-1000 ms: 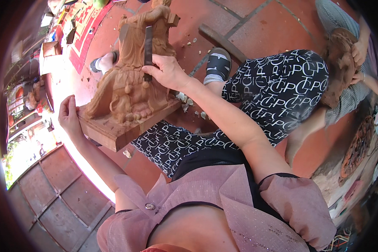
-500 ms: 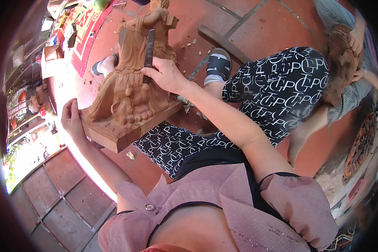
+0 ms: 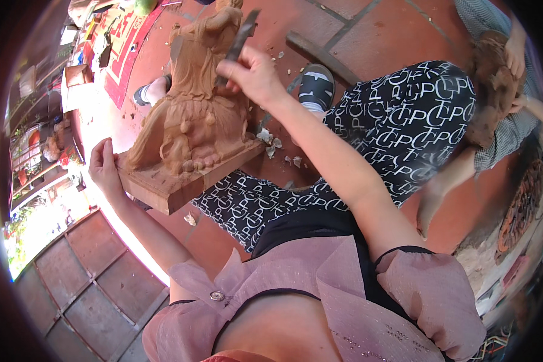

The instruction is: The person carves a wooden figurine using a small carving knife while sitting on the floor. They hold the wood with one hand and carefully remove shavings with the other, focusing on detailing the figure's features.

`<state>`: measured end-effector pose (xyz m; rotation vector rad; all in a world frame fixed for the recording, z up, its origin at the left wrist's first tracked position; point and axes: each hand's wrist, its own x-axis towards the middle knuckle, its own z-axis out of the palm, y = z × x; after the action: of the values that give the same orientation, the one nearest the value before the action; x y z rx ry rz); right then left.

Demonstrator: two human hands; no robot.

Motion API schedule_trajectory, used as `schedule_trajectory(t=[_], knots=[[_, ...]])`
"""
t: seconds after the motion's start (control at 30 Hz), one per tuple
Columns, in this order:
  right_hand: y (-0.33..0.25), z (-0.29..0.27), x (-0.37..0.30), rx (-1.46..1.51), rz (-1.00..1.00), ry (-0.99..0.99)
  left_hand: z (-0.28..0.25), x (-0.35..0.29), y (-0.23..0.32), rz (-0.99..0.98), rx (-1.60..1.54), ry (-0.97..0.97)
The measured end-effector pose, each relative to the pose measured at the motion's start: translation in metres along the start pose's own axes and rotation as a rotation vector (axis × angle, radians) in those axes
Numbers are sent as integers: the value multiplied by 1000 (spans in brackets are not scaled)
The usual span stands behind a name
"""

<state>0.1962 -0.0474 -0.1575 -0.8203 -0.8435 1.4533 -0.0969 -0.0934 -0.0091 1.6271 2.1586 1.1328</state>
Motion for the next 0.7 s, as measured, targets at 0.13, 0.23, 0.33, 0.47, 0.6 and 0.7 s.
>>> schedule_trajectory(t=[0.13,0.23,0.33,0.47,0.6,0.7], knots=[[15,12,-19,197,238,-289,0,2,-3,-8,-30,6],[18,9,-16,139,227,-313,2,0,4,-12,-17,7],[17,6,-11,32,117,-370,1,-1,4,-23,-16,11],[22,5,1,0,149,-421,1,0,0,-12,-14,10],[18,2,1,116,276,-428,-1,1,-3,-21,16,3],[21,9,-6,2,151,-405,0,1,-2,-26,1,4]])
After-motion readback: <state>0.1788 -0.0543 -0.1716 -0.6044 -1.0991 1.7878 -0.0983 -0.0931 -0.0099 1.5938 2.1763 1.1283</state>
